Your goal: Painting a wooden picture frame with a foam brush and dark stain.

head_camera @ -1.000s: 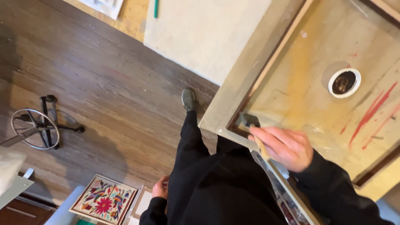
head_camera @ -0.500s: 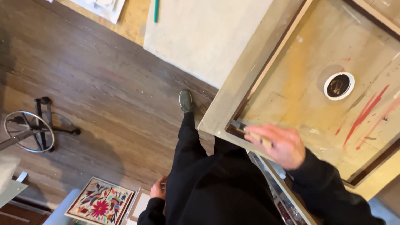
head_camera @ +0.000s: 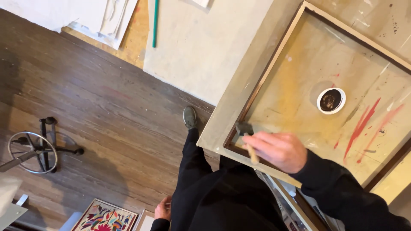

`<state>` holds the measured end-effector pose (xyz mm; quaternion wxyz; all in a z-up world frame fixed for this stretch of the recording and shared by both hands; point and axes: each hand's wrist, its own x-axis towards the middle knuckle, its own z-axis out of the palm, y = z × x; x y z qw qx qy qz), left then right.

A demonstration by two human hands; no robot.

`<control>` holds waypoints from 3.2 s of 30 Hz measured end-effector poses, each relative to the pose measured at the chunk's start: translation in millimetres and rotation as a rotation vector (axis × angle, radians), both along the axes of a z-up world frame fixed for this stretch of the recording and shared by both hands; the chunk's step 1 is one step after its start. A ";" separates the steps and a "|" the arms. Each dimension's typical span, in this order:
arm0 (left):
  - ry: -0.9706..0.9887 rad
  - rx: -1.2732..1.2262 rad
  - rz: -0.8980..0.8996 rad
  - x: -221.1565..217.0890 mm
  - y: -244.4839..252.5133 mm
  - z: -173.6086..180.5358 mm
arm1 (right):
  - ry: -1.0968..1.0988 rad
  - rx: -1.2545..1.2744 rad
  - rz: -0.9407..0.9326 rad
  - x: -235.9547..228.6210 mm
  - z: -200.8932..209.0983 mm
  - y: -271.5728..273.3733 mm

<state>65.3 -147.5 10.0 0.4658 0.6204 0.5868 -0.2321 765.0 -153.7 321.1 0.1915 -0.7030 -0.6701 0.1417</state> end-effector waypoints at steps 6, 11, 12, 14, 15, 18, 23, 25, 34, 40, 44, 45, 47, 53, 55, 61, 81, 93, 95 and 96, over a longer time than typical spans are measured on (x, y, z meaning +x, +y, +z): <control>-0.022 -0.024 0.031 20.7 -4.5 -7.0 | 0.338 0.159 -0.388 85.3 -8.3 13.4; -0.009 0.008 -0.002 14.3 -9.2 -11.3 | -0.113 0.090 -0.140 73.7 -13.4 2.0; -0.015 0.008 -0.009 12.6 -7.1 -9.8 | -0.120 0.090 -0.147 51.8 -8.3 -2.1; 0.049 -0.046 -0.050 16.6 7.2 -20.1 | 0.031 -0.032 -0.043 11.4 -4.5 -3.6; 0.058 -0.051 -0.054 18.0 14.3 -23.8 | 0.040 -0.037 -0.047 12.3 -2.0 -0.6; -0.057 0.007 -0.159 0.1 29.5 -11.3 | 0.386 -0.012 -0.174 14.5 1.6 3.6; -0.128 -0.052 -0.111 13.5 77.5 -28.8 | 0.431 0.004 -0.569 85.4 -8.5 19.4; -0.036 -0.036 -0.175 27.8 96.2 -16.2 | 0.233 -0.036 -0.603 89.3 -10.9 15.5; -0.062 -0.024 -0.140 72.3 114.7 5.8 | 0.300 0.034 -0.036 -39.9 -0.8 -7.7; -0.005 0.006 -0.173 47.2 91.9 -6.9 | 0.464 -0.006 -0.396 55.5 -6.6 11.9; 0.021 -0.013 -0.150 56.4 85.9 5.2 | 0.121 0.131 -0.487 126.1 -24.8 10.5; 0.017 -0.012 -0.149 56.2 82.9 4.2 | 0.118 0.133 -0.485 120.7 -21.5 12.3; 0.000 -0.012 -0.130 57.3 77.4 2.6 | -0.122 0.075 -0.280 111.4 -13.9 18.5; -0.007 -0.009 -0.133 51.4 63.1 -13.6 | 0.394 -0.100 -0.165 37.7 -10.6 5.7; -0.065 -0.002 -0.139 30.5 62.7 -26.6 | 0.438 -0.035 -0.258 72.1 -4.2 19.8; 0.013 -0.070 -0.208 54.6 121.9 -17.8 | 0.194 0.110 -0.564 149.8 -5.5 35.0; 0.091 -0.099 -0.279 103.7 222.9 -8.9 | -0.093 -0.075 -0.363 107.7 -7.2 23.9; 0.005 -0.148 -0.234 95.4 209.1 -12.0 | 0.124 -0.031 -0.495 110.1 -3.5 34.0; 0.038 -0.089 -0.283 95.5 203.2 -12.0 | -0.084 -0.007 -0.467 120.4 -0.1 34.3; 0.041 -0.093 -0.277 89.6 200.6 -11.3 | -0.082 -0.011 -0.460 107.7 -3.4 30.0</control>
